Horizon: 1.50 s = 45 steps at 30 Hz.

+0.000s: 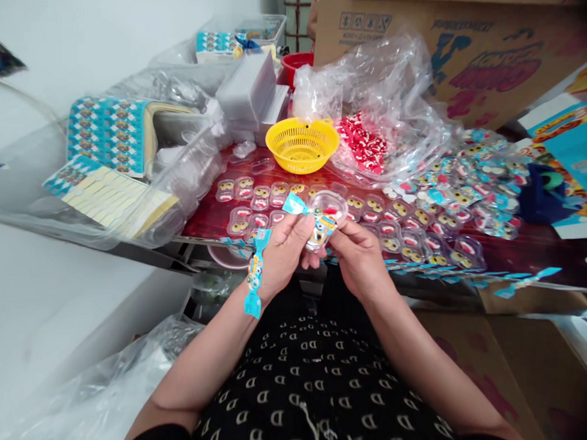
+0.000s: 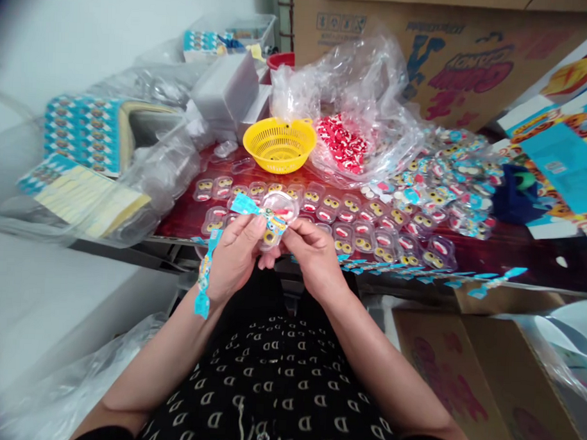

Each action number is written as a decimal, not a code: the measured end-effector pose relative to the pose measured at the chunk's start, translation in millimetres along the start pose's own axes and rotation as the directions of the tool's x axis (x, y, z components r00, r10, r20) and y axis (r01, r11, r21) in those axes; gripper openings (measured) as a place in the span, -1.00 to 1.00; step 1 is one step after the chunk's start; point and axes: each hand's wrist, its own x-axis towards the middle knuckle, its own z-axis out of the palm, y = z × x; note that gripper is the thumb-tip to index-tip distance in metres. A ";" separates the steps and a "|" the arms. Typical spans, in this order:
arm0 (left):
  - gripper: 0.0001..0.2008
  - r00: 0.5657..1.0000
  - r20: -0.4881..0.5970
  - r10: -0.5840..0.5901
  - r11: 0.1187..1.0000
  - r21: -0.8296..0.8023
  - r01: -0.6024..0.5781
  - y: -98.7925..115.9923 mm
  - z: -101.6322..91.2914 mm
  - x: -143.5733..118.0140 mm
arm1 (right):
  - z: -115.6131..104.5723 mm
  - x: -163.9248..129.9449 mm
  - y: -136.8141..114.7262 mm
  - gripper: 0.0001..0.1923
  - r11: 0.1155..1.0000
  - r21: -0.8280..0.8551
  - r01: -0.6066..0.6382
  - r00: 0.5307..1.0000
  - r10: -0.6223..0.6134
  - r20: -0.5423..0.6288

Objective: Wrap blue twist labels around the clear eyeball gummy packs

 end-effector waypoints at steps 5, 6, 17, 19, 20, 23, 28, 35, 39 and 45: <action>-0.60 0.999 0.023 0.037 0.973 0.227 -0.041 -4.5 -2.1 -0.9 | -10.1 -6.0 -16.8 -0.81 0.997 -0.074 -0.022 0.996 0.028 0.085; -0.59 0.999 0.042 0.034 0.966 0.255 -0.044 -4.2 -1.9 -1.6 | -10.3 -5.6 -17.9 -0.81 0.997 -0.070 -0.032 0.996 0.037 0.077; -0.57 0.992 0.118 0.048 0.932 0.353 -0.088 -7.6 -5.4 -4.8 | -4.8 -3.6 -20.5 -0.83 0.999 0.027 -0.016 0.997 0.018 -0.076; -0.61 0.993 0.099 0.071 0.952 0.290 -0.097 -8.2 -5.3 -3.9 | -6.9 -2.7 -20.5 -0.85 0.999 -0.036 0.040 0.993 -0.044 -0.105; -0.63 0.993 0.071 0.093 0.961 0.253 -0.108 -8.4 -5.4 -3.2 | -8.0 -2.1 -20.0 -0.84 0.996 -0.068 0.062 0.990 -0.069 -0.121; -0.75 0.986 -0.058 0.155 0.975 0.171 -0.143 -8.7 -6.5 -0.7 | -11.1 -1.0 -16.7 -0.80 0.988 -0.123 0.095 0.982 -0.114 -0.153; -0.69 0.999 -0.026 0.033 0.999 -0.034 -0.034 -3.8 -10.1 1.5 | -18.7 -3.0 -13.9 -0.70 0.978 -0.148 0.147 0.987 -0.155 -0.045; -0.87 0.979 0.180 0.097 0.991 0.069 -0.111 10.7 -14.8 1.0 | -33.0 -6.7 -34.6 -0.85 0.799 -0.468 0.377 0.926 -0.323 0.195; -0.91 0.965 0.249 0.081 0.986 0.120 -0.114 18.7 -15.1 -3.9 | -38.0 -13.0 -44.3 -0.81 0.624 -0.541 0.564 0.826 -0.430 0.365; -0.75 0.944 0.324 -0.058 0.988 0.151 0.009 27.8 -14.9 -5.7 | -40.5 -19.5 -44.1 -0.79 0.507 -0.524 0.685 0.728 -0.507 0.461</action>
